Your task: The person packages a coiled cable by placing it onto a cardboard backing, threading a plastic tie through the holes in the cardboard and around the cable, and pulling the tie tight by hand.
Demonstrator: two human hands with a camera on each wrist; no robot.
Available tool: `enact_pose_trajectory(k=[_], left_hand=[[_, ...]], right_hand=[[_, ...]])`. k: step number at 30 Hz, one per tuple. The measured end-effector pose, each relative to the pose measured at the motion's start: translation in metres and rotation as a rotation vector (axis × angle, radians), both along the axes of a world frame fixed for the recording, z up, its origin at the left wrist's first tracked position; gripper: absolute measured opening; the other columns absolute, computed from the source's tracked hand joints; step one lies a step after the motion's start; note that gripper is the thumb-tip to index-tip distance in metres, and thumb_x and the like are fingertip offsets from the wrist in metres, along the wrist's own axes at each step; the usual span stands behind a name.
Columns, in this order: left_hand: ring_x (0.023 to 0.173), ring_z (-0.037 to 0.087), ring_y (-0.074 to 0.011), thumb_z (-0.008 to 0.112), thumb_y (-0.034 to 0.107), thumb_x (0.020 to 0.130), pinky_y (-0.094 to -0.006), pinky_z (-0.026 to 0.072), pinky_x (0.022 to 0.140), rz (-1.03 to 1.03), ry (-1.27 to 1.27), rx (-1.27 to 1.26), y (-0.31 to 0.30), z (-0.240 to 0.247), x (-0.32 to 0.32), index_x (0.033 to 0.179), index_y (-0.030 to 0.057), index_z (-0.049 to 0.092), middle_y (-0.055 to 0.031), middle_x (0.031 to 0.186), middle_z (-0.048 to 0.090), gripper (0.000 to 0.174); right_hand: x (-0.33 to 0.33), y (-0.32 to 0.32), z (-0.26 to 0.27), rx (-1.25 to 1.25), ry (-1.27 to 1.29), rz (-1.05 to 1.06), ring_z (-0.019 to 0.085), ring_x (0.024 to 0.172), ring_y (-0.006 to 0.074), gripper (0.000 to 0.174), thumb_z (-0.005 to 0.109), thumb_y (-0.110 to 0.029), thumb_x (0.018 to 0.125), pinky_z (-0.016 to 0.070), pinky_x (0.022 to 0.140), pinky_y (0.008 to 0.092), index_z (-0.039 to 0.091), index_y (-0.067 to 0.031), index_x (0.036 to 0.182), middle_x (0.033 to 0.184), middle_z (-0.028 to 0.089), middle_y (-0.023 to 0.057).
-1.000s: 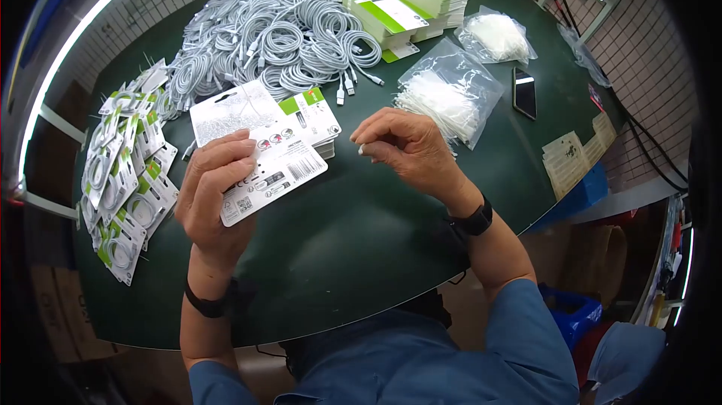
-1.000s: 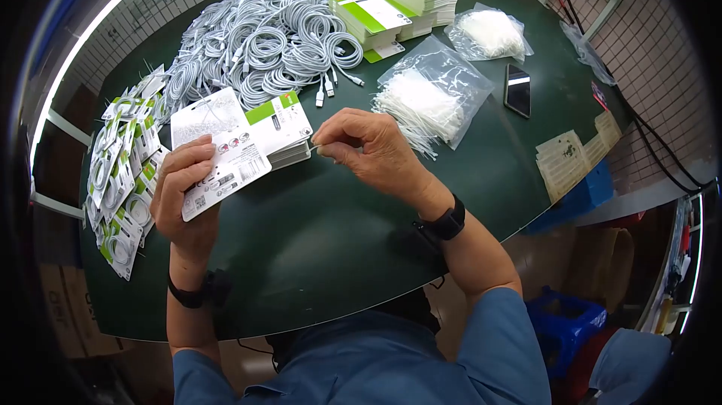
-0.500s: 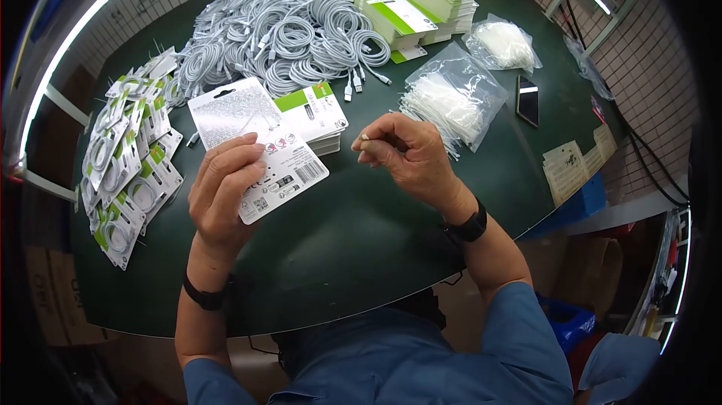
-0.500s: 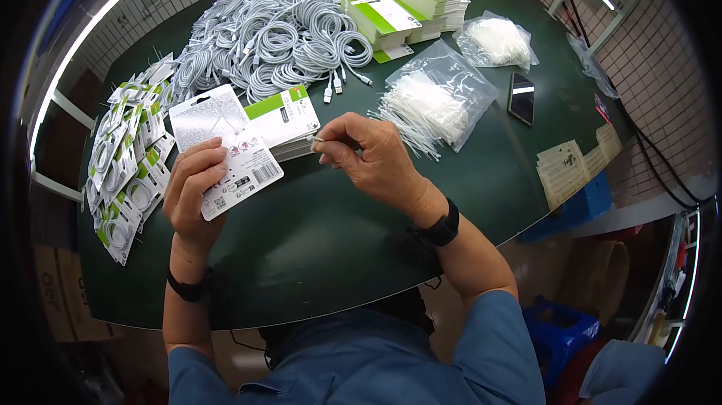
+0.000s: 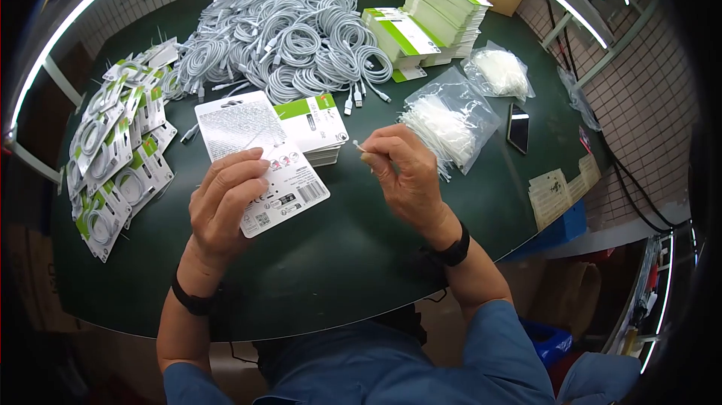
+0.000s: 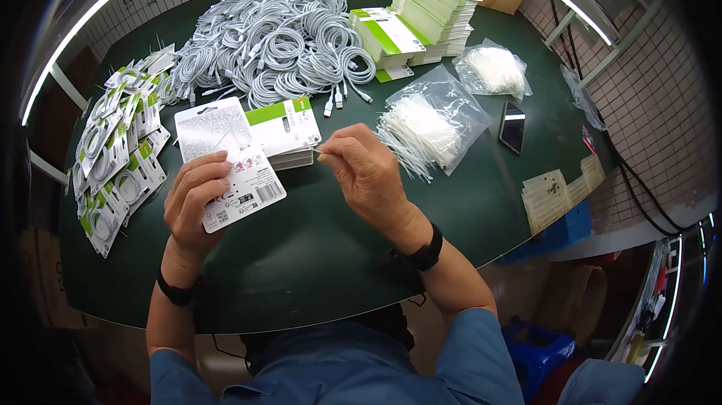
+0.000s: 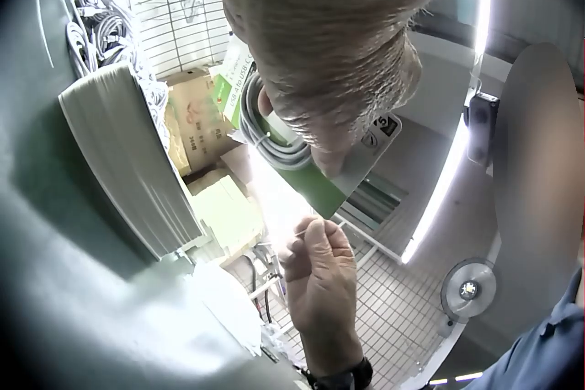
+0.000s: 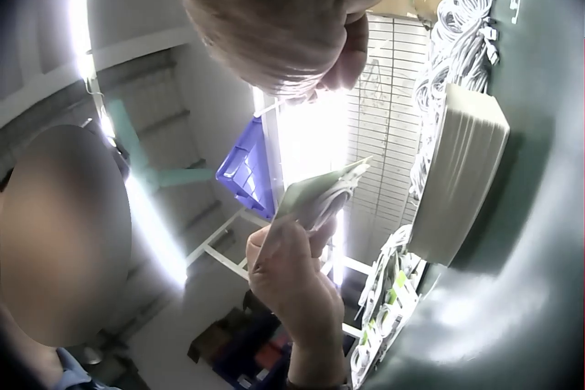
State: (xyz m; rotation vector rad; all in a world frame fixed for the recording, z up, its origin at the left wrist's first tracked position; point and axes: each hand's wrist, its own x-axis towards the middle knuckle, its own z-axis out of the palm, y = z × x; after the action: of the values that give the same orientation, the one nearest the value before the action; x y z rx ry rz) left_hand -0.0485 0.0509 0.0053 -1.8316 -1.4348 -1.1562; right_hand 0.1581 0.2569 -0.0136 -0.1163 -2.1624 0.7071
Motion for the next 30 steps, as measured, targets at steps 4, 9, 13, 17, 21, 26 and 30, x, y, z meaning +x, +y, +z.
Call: enact_pose_trajectory(k=[4, 9, 13, 17, 21, 26, 30], left_hand=[[0.106, 0.078, -0.0394, 0.088, 0.003, 0.076, -0.0432, 0.0664, 0.085, -0.006, -0.006, -0.001, -0.003, -0.001, 0.002, 0.094, -0.0006, 0.066, -0.0175, 0.108, 0.076, 0.028], [0.107, 0.078, -0.0398, 0.086, 0.0, 0.075, -0.0431, 0.0672, 0.085, -0.057, 0.01, 0.002, -0.004, -0.002, 0.002, 0.092, -0.0023, 0.067, -0.0184, 0.108, 0.077, 0.025], [0.106, 0.078, -0.0401, 0.085, -0.001, 0.075, -0.0436, 0.0674, 0.086, -0.071, 0.004, -0.02, -0.004, -0.001, 0.006, 0.091, -0.0036, 0.068, -0.0188, 0.108, 0.077, 0.024], [0.107, 0.078, -0.0403, 0.084, -0.001, 0.074, -0.0434, 0.0675, 0.085, -0.092, 0.014, -0.039, -0.004, 0.0, 0.007, 0.093, -0.0042, 0.069, -0.0188, 0.107, 0.077, 0.024], [0.107, 0.078, -0.0401, 0.083, -0.001, 0.075, -0.0433, 0.0675, 0.085, -0.089, 0.018, -0.052, -0.005, 0.001, 0.009, 0.092, -0.0044, 0.069, -0.0188, 0.106, 0.077, 0.023], [0.107, 0.078, -0.0398, 0.082, -0.002, 0.075, -0.043, 0.0676, 0.085, -0.096, 0.03, -0.052, -0.005, 0.002, 0.009, 0.091, -0.0044, 0.069, -0.0187, 0.106, 0.077, 0.021], [0.106, 0.078, -0.0394, 0.082, -0.002, 0.075, -0.0429, 0.0676, 0.085, -0.092, 0.034, -0.057, -0.006, 0.003, 0.009, 0.091, -0.0044, 0.069, -0.0187, 0.106, 0.077, 0.02]], right_hand=[[0.003, -0.018, 0.009, -0.13, 0.159, 0.102, 0.07, 0.079, 0.0182, 0.012, 0.071, 0.006, 0.101, 0.0596, 0.07, 0.0292, 0.067, 0.0005, 0.11, 0.104, 0.069, 0.0133], [0.008, -0.048, 0.033, -0.215, 0.276, 0.33, 0.073, 0.081, 0.023, 0.016, 0.073, 0.009, 0.097, 0.0618, 0.071, 0.0324, 0.069, 0.0, 0.109, 0.1, 0.07, 0.0165], [0.002, -0.056, 0.028, -0.194, 0.264, 0.433, 0.074, 0.083, 0.0227, 0.021, 0.077, 0.011, 0.093, 0.0621, 0.071, 0.0326, 0.069, 0.0001, 0.109, 0.1, 0.072, 0.0182], [-0.001, -0.058, 0.024, -0.184, 0.243, 0.461, 0.075, 0.085, 0.0232, 0.025, 0.08, 0.013, 0.089, 0.0622, 0.071, 0.0325, 0.069, 0.0004, 0.109, 0.101, 0.073, 0.0194], [-0.001, -0.057, 0.024, -0.188, 0.235, 0.464, 0.075, 0.086, 0.024, 0.026, 0.08, 0.013, 0.089, 0.0627, 0.071, 0.0329, 0.07, 0.001, 0.109, 0.102, 0.073, 0.0197], [-0.002, -0.057, 0.022, -0.195, 0.219, 0.44, 0.076, 0.087, 0.0246, 0.024, 0.08, 0.013, 0.089, 0.0638, 0.073, 0.0333, 0.07, 0.0021, 0.108, 0.102, 0.073, 0.0196], [-0.001, -0.057, 0.021, -0.242, 0.197, 0.43, 0.076, 0.087, 0.0239, 0.023, 0.079, 0.013, 0.09, 0.0643, 0.074, 0.0325, 0.069, 0.0025, 0.108, 0.103, 0.074, 0.0201]])
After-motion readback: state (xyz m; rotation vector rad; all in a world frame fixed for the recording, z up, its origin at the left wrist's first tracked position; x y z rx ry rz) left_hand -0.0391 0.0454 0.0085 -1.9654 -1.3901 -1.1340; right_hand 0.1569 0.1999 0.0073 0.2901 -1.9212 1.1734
